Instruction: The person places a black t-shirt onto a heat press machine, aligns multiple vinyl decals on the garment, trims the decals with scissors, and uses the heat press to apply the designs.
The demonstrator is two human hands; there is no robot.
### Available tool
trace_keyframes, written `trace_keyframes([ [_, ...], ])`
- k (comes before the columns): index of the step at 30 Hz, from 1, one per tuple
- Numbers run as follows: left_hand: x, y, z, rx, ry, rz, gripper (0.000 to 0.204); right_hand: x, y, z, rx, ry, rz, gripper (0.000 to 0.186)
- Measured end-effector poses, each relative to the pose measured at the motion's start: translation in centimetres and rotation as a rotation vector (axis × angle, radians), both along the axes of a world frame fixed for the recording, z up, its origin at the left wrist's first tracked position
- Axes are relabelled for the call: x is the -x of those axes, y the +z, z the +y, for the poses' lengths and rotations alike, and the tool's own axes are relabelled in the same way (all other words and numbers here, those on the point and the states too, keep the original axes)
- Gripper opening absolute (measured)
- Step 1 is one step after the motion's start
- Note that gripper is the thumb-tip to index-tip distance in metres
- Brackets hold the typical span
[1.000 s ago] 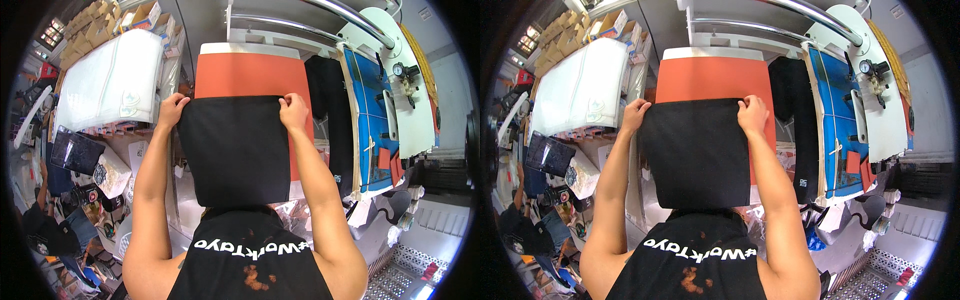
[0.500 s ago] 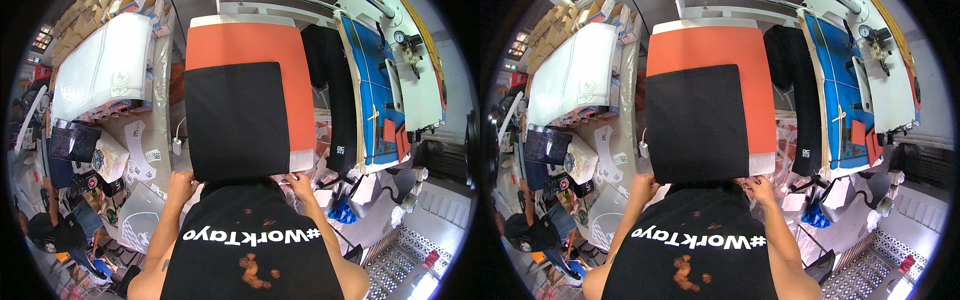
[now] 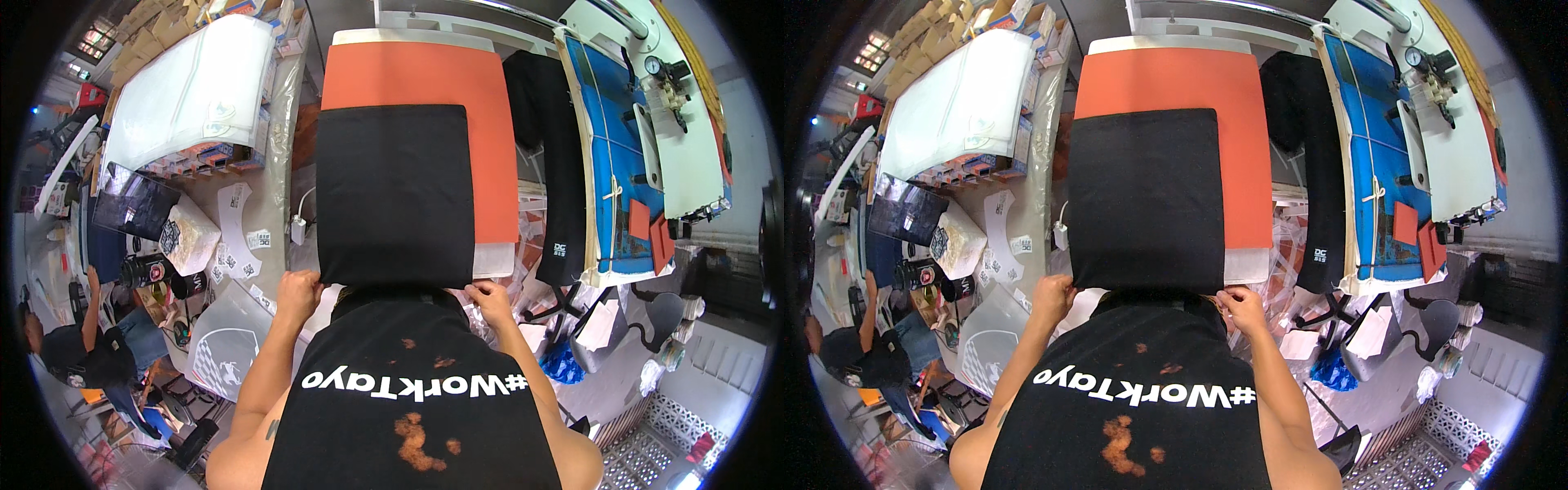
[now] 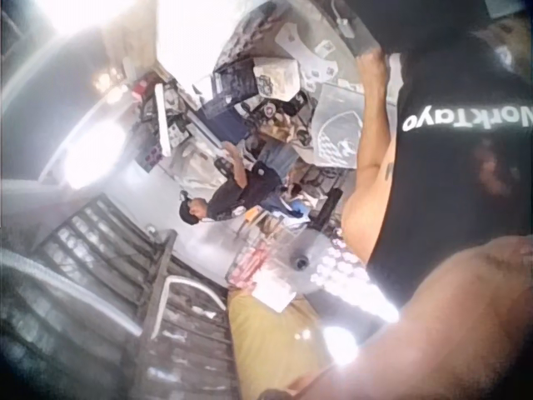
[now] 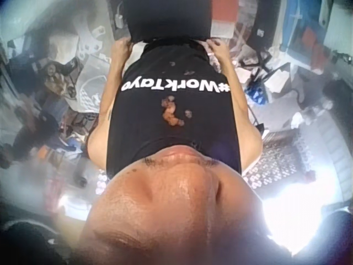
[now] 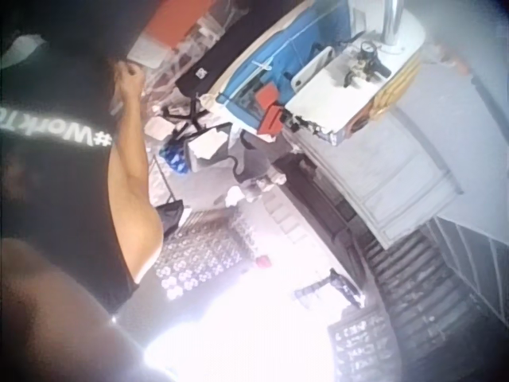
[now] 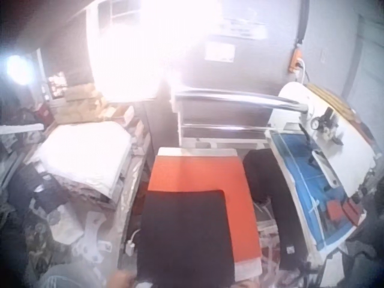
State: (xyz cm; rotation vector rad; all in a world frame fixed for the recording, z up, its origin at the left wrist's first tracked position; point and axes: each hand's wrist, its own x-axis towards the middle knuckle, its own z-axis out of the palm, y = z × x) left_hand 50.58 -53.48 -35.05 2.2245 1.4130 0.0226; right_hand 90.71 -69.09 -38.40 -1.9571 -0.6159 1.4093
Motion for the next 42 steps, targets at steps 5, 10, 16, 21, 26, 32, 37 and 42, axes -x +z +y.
trace_keyframes([
  [5,-0.6,0.6,-0.8,0.02,0.028,0.077,0.016,-1.0,-0.2,-0.8,-0.003,0.116,-0.173,0.026],
  [10,0.6,0.8,-1.3,0.149,0.067,0.113,0.025,-1.2,4.0,1.3,-0.036,0.544,-0.592,0.02],
  [16,3.7,-0.8,0.8,0.148,0.515,0.0,0.024,3.9,10.4,11.8,-0.613,0.471,-1.084,0.045],
  [21,11.1,-1.2,6.3,-0.2,0.848,-0.115,0.022,8.4,6.8,18.6,-0.469,0.722,-1.316,0.076],
  [26,23.2,0.8,12.9,-0.576,1.338,0.069,0.021,8.3,5.1,19.0,-0.37,0.791,-1.331,0.08],
  [32,25.4,0.1,17.6,-0.509,1.557,0.126,0.036,8.4,7.2,18.1,-0.611,0.615,-1.116,0.072],
  [37,27.0,0.6,19.7,-0.24,1.602,0.159,0.034,6.6,8.4,14.7,-0.656,0.478,-1.112,0.067],
  [42,29.4,-0.3,20.8,-0.196,1.643,0.125,0.03,4.3,7.9,12.2,-0.599,0.374,-1.096,0.06],
])
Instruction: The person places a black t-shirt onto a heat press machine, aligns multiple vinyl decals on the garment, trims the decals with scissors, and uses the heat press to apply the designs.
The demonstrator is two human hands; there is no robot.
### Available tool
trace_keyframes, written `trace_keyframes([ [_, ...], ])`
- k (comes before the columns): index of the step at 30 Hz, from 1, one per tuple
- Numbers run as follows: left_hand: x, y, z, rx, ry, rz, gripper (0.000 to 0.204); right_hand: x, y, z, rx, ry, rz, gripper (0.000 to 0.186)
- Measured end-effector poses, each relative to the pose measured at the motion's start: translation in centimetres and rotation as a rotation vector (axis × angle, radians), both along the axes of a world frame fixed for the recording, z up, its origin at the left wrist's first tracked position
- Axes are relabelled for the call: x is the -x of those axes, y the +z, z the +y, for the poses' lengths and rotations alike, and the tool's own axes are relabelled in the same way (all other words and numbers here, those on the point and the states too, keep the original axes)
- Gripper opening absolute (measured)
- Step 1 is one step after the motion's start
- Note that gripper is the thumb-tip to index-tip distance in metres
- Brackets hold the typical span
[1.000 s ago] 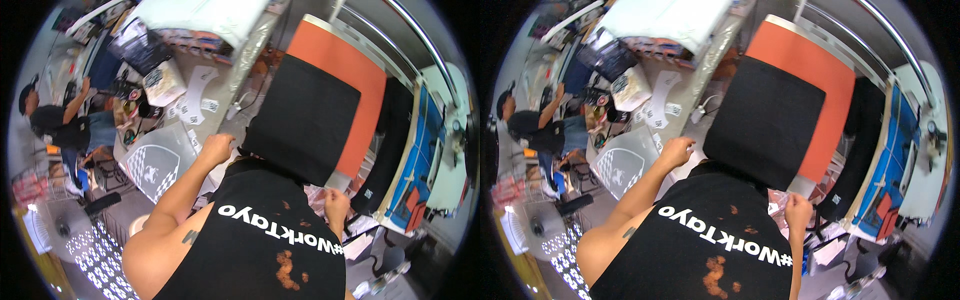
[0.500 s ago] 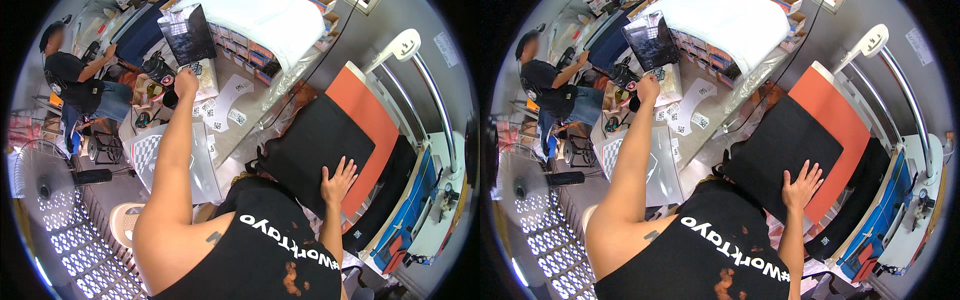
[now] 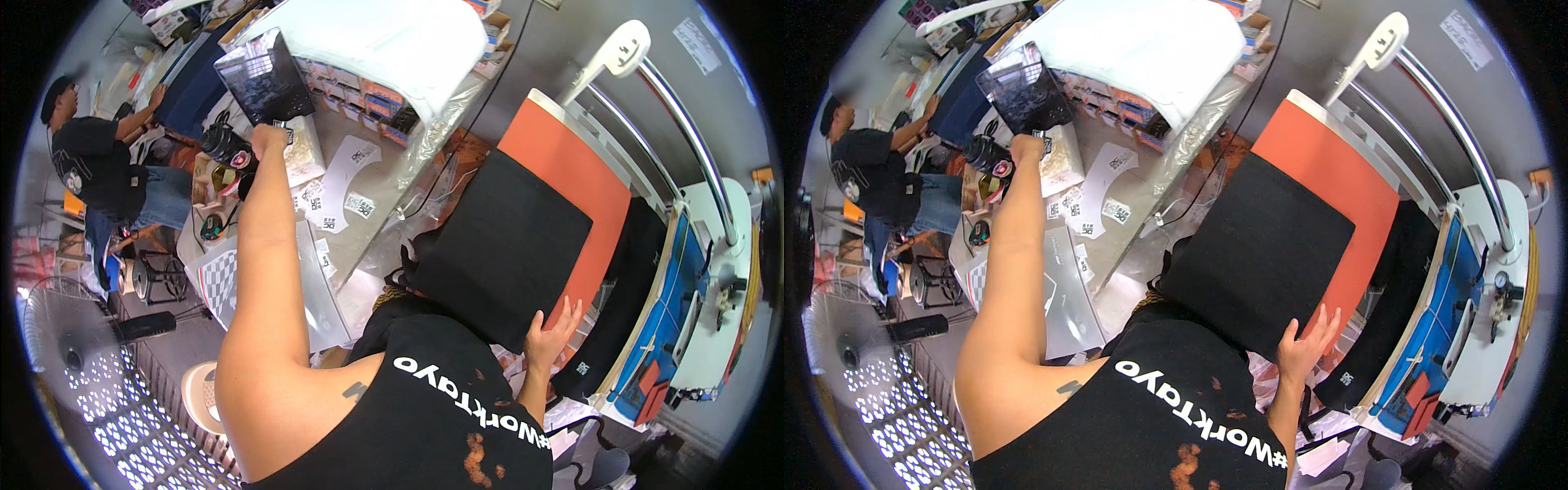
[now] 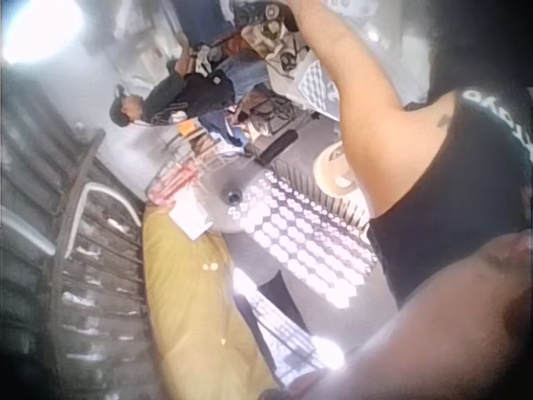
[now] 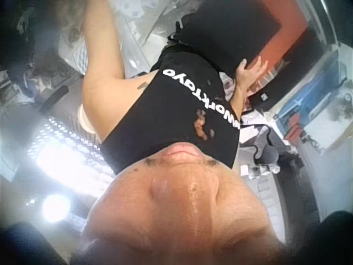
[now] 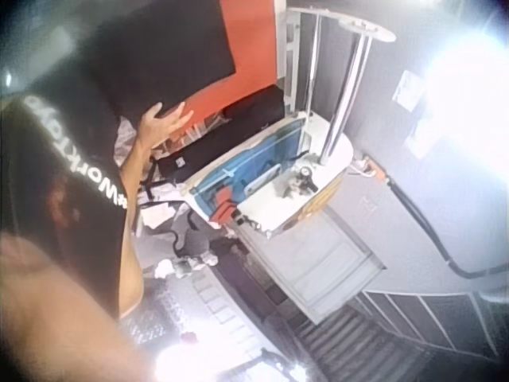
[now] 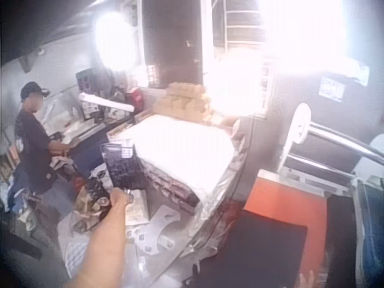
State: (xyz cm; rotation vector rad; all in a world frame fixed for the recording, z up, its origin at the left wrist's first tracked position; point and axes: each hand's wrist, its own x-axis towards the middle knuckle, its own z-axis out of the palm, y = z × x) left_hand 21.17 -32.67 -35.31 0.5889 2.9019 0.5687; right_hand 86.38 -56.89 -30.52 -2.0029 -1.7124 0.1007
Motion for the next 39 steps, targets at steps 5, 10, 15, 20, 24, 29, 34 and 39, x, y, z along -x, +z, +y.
trace_keyframes([
  [5,-0.3,-0.4,-0.7,-0.451,-0.128,-0.132,0.028,-1.8,0.5,-1.2,-0.053,-0.033,0.046,0.045],
  [10,-14.1,1.8,-3.7,-1.048,-0.286,-1.183,0.013,-0.3,1.7,0.1,-0.118,0.0,0.107,0.022],
  [15,-37.8,3.1,-12.3,-0.56,-0.45,-2.082,0.011,3.0,1.9,1.9,-0.027,0.115,0.689,0.014],
  [20,-46.8,3.9,-15.0,-0.209,-0.449,-2.264,0.011,2.8,0.9,3.8,0.075,0.092,0.935,0.012],
  [24,-48.7,4.1,-13.3,-0.124,-0.622,-2.077,0.013,0.4,0.3,5.3,0.157,-0.045,0.975,0.012],
  [29,-51.0,2.3,-7.1,-0.545,-1.881,-0.186,0.035,-4.9,0.0,10.1,0.368,-0.074,0.602,0.021],
  [34,-52.7,1.0,-1.3,-0.513,-1.96,0.111,0.041,-6.2,-1.6,14.4,0.47,-0.168,0.583,0.022],
  [39,-50.3,1.2,3.0,-0.725,-1.69,0.043,0.021,-5.2,-1.6,14.9,0.363,-0.198,0.664,0.023],
])
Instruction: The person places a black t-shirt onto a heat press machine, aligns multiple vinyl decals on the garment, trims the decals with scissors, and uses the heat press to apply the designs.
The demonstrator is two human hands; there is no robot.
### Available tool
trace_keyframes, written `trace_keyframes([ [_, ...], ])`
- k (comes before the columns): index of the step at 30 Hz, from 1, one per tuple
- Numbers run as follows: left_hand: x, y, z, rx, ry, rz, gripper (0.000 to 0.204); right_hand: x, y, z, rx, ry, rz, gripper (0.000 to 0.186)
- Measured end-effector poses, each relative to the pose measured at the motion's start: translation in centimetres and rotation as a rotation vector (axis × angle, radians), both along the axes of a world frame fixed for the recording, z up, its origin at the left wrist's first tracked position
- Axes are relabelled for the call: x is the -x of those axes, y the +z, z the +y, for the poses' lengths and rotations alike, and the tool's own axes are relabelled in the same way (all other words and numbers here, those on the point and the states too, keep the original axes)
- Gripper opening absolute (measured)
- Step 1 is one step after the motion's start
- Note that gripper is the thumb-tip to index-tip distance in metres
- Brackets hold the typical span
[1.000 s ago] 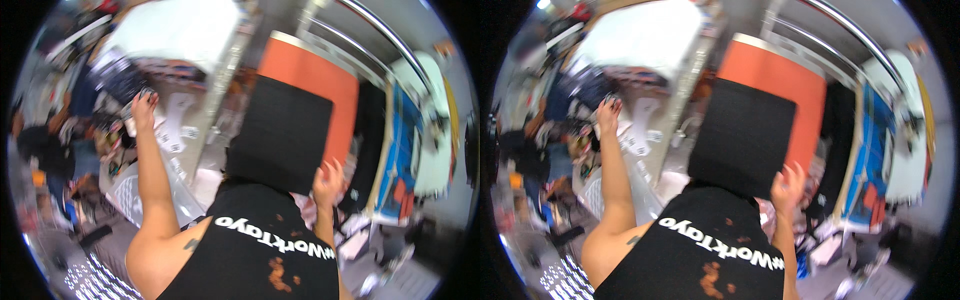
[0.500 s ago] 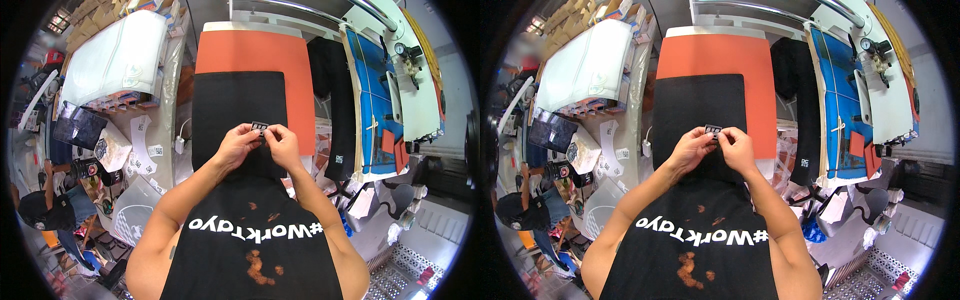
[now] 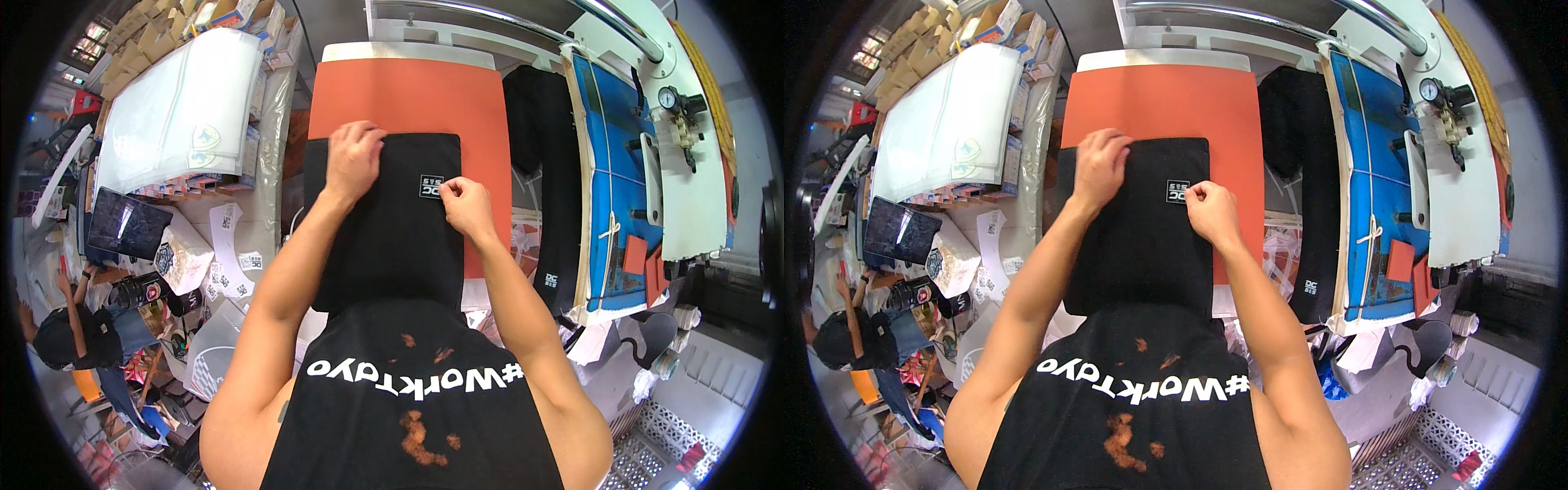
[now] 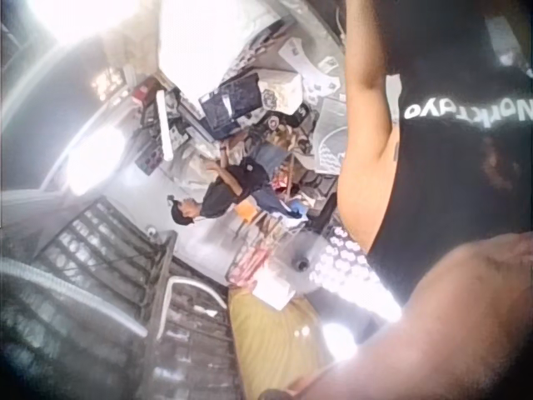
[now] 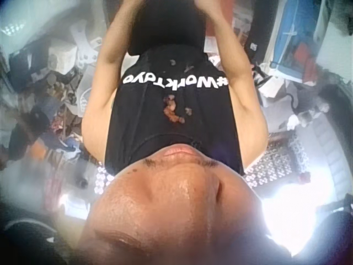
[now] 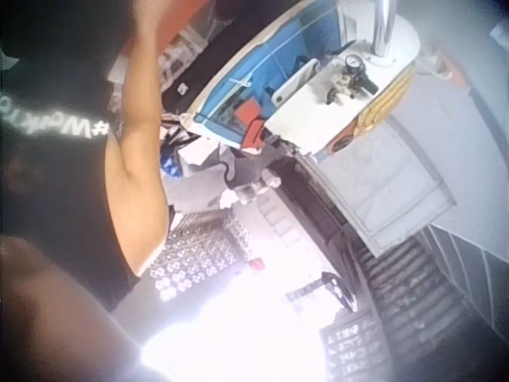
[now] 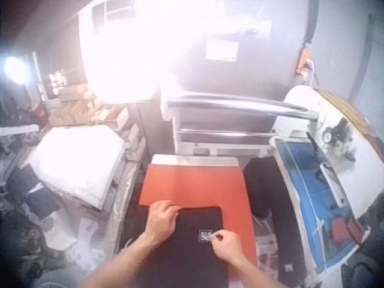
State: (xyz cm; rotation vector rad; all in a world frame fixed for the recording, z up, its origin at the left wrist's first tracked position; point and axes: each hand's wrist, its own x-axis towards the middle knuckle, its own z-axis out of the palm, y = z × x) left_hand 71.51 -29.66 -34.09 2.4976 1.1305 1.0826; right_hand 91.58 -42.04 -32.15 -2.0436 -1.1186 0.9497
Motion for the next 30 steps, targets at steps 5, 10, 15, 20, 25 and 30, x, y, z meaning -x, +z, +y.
trace_keyframes([
  [5,1.6,-0.4,2.5,0.063,0.042,0.186,0.015,0.3,1.1,0.4,0.009,-0.03,-0.091,0.023],
  [10,1.5,0.1,3.2,0.068,0.074,0.08,0.014,0.4,1.5,-1.8,-0.158,0.067,-0.27,0.021],
  [15,8.5,0.3,1.8,0.058,0.178,-0.248,0.01,-3.1,2.8,-12.3,0.305,0.406,0.139,0.024],
  [20,14.9,-1.4,1.1,0.571,0.326,-0.413,0.015,-3.4,-1.7,-22.7,0.817,0.379,0.313,0.025],
  [25,12.1,-1.4,2.6,0.116,0.065,-0.151,0.011,-0.2,-9.6,-26.0,0.268,-0.221,0.75,0.033],
  [30,8.2,-0.1,3.7,0.236,0.147,0.107,0.015,1.2,-11.3,-26.2,0.271,-0.278,0.825,0.033],
])
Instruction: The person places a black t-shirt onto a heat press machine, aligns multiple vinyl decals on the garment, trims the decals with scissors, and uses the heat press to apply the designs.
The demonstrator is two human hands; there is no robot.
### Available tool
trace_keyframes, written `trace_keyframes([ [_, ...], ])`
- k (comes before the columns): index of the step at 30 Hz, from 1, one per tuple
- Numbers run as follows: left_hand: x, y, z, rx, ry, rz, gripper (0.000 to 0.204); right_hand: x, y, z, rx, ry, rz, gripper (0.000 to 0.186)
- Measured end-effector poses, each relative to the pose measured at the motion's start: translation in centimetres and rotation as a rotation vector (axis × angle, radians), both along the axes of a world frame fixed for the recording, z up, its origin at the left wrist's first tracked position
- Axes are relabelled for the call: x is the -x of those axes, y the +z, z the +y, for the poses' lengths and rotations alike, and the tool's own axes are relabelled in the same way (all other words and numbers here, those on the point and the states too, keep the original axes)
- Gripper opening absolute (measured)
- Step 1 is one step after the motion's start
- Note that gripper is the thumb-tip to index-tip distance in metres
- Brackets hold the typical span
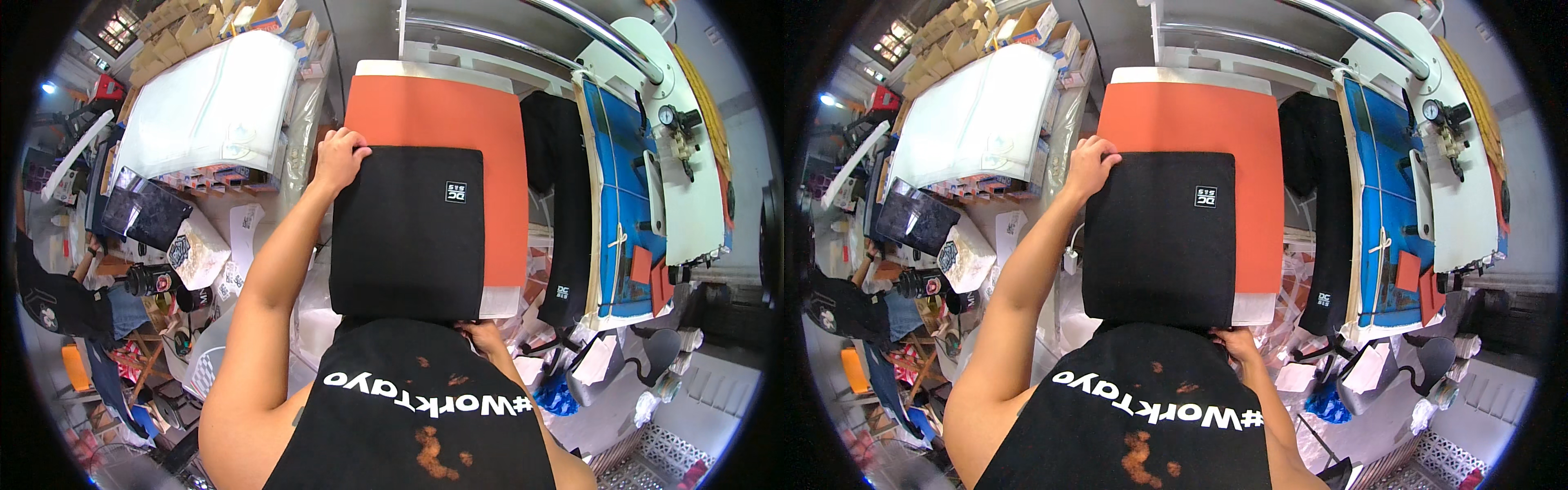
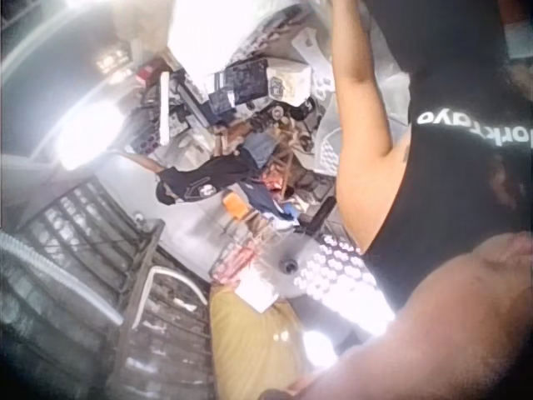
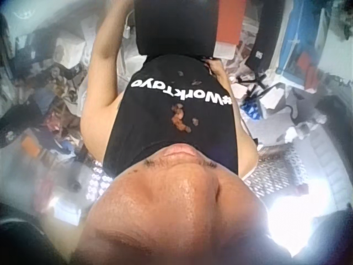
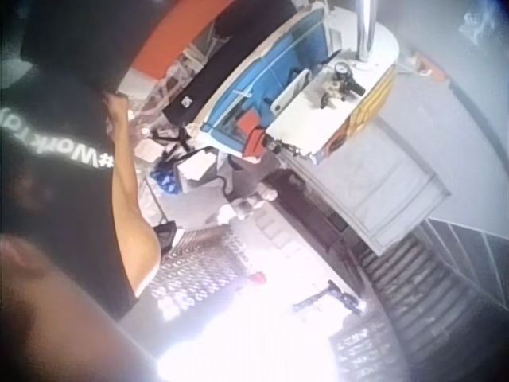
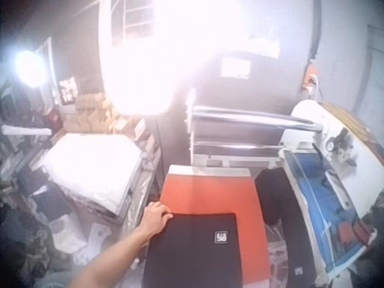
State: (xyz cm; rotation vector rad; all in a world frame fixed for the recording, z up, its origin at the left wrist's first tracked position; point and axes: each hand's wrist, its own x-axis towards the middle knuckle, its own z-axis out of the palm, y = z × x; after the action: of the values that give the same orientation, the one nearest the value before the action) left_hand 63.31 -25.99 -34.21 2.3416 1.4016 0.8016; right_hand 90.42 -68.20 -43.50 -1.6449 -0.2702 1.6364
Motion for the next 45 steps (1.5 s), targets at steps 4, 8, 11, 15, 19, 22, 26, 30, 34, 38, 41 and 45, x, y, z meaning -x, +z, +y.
trace_keyframes([
  [4,-0.5,-0.2,0.6,-0.074,0.003,0.179,0.015,0.3,1.4,-0.1,0.03,0.138,-0.1,0.024],
  [8,-0.3,-0.7,1.5,-0.116,-0.063,0.286,0.016,0.2,2.4,-0.5,-0.021,0.153,0.0,0.026],
  [11,-0.6,-0.7,2.0,-0.173,-0.042,0.333,0.015,-0.2,2.4,-1.0,-0.03,0.242,-0.012,0.027],
  [15,-1.0,-0.2,1.6,-0.161,-0.022,0.387,0.01,-0.9,1.5,-1.5,0.019,0.294,-0.013,0.03],
  [19,-0.2,-0.2,0.6,-0.236,-0.054,0.271,0.013,-1.3,0.5,-1.7,0.03,0.305,-0.013,0.031],
  [22,0.0,-0.9,0.8,-0.229,-0.061,0.228,0.013,-1.2,0.6,-1.7,0.025,0.286,-0.005,0.032],
  [26,0.1,-1.0,1.0,-0.215,-0.012,0.119,0.014,-1.0,1.8,-1.4,0.02,0.285,-0.002,0.032],
  [30,4.8,1.0,-4.3,0.022,0.098,-0.33,0.014,-0.5,3.7,-1.1,0.007,0.172,0.018,0.031],
  [34,12.8,2.0,-15.4,0.954,0.112,-0.05,0.014,0.0,5.3,-0.7,-0.001,0.027,-0.054,0.029],
  [38,13.7,-0.5,-23.5,0.827,-0.002,0.012,0.023,0.2,6.2,-0.1,0.036,0.085,-0.201,0.027],
  [41,12.9,-0.8,-25.0,0.845,0.134,0.043,0.028,-0.2,6.4,0.1,0.019,0.113,-0.185,0.025],
  [45,12.3,0.3,-24.9,0.811,0.143,0.028,0.028,-0.8,6.1,0.1,0.029,0.181,-0.161,0.024],
])
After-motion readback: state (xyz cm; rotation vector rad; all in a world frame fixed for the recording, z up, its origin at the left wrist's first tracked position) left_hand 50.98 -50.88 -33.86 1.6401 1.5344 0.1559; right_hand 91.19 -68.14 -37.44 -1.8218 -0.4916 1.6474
